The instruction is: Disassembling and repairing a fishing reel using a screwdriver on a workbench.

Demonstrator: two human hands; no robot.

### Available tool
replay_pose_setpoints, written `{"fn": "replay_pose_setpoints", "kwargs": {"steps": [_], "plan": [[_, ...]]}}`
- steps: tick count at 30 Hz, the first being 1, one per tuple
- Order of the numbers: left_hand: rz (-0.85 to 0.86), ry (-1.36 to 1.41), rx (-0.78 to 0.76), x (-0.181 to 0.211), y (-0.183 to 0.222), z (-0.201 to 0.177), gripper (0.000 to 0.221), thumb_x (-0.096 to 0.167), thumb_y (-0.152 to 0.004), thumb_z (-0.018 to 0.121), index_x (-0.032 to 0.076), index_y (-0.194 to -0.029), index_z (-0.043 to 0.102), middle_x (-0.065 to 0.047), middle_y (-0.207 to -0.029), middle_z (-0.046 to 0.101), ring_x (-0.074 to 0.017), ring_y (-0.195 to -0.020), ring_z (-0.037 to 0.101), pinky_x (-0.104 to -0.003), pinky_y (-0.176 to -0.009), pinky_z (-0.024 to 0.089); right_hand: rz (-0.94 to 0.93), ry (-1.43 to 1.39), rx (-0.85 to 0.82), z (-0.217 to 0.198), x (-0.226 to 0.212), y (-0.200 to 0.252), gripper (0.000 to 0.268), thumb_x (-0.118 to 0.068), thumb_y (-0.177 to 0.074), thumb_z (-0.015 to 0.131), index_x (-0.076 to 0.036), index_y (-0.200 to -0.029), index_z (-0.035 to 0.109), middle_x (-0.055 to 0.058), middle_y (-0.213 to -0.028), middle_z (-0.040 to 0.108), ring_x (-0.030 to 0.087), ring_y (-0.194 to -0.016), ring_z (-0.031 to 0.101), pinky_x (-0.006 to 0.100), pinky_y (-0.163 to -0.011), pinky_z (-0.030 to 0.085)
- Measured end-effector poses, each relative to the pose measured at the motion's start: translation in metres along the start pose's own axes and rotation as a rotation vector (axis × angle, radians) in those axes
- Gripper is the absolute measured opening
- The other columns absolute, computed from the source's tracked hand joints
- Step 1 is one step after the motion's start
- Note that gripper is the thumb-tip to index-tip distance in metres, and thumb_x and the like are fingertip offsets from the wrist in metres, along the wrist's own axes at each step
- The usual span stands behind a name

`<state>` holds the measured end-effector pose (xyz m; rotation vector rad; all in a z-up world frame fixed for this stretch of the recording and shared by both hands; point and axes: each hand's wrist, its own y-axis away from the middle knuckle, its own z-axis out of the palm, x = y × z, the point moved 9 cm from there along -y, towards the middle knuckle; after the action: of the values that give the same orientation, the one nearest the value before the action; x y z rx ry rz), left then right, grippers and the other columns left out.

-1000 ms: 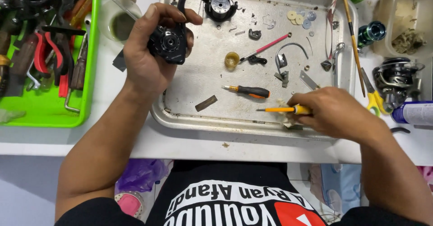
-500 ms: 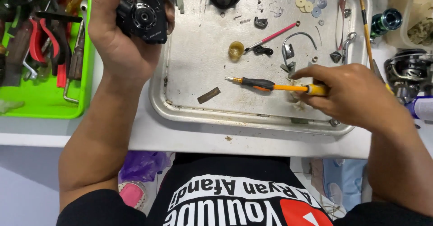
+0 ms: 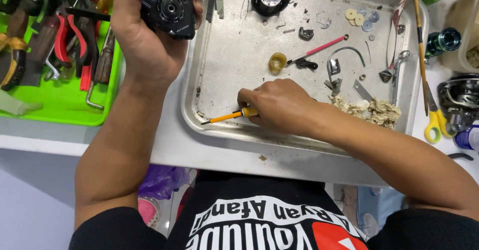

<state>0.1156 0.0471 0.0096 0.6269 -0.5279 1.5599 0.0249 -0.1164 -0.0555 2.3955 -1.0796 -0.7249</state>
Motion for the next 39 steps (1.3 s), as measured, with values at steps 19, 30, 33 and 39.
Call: {"fn": "replay_pose_setpoints", "kwargs": {"steps": [19, 30, 33, 39], "plan": [[0.118, -0.173, -0.184, 0.018, 0.009, 0.032, 0.034, 0.042, -0.091, 0.061, 0.008, -0.093, 0.063, -0.021, -0.105, 0.07, -0.0228, -0.09, 0.066, -0.03, -0.073, 0.054, -0.056, -0.381, 0.365, -0.063, 0.044, 0.065, 0.025, -0.02, -0.096, 0.066, -0.012, -0.119, 0.072, 0.002, -0.067, 0.073, 0.01, -0.043, 0.054, 0.024, -0.046, 0.049], [0.004, -0.145, -0.388, -0.023, 0.017, 0.039, 0.032, 0.037, -0.099, 0.057, 0.005, -0.104, 0.058, -0.025, -0.114, 0.062, -0.0288, -0.084, 0.069, -0.032, -0.066, 0.055, 0.227, -0.671, 1.06, -0.06, 0.188, 0.166, 0.025, -0.018, -0.123, 0.058, 0.005, -0.117, 0.065, 0.011, -0.08, 0.059, 0.017, -0.064, 0.055, 0.027, -0.058, 0.047], [-0.057, -0.131, -0.412, -0.036, 0.017, 0.037, 0.03, 0.035, -0.099, 0.058, 0.005, -0.103, 0.057, -0.025, -0.116, 0.061, -0.0286, -0.081, 0.069, -0.03, -0.064, 0.054, 0.322, -0.59, 1.148, -0.048, 0.214, 0.182, 0.012, -0.01, -0.123, 0.065, 0.002, -0.12, 0.068, 0.007, -0.079, 0.056, 0.015, -0.065, 0.052, 0.029, -0.058, 0.045], [-0.081, -0.127, -0.415, -0.051, 0.014, 0.03, 0.031, 0.034, -0.099, 0.058, 0.003, -0.103, 0.058, -0.028, -0.117, 0.059, -0.0295, -0.08, 0.07, -0.031, -0.063, 0.055, 0.346, -0.614, 1.222, -0.045, 0.231, 0.197, 0.014, -0.01, -0.125, 0.065, 0.003, -0.122, 0.066, 0.006, -0.085, 0.056, 0.013, -0.069, 0.049, 0.028, -0.058, 0.042]]}}
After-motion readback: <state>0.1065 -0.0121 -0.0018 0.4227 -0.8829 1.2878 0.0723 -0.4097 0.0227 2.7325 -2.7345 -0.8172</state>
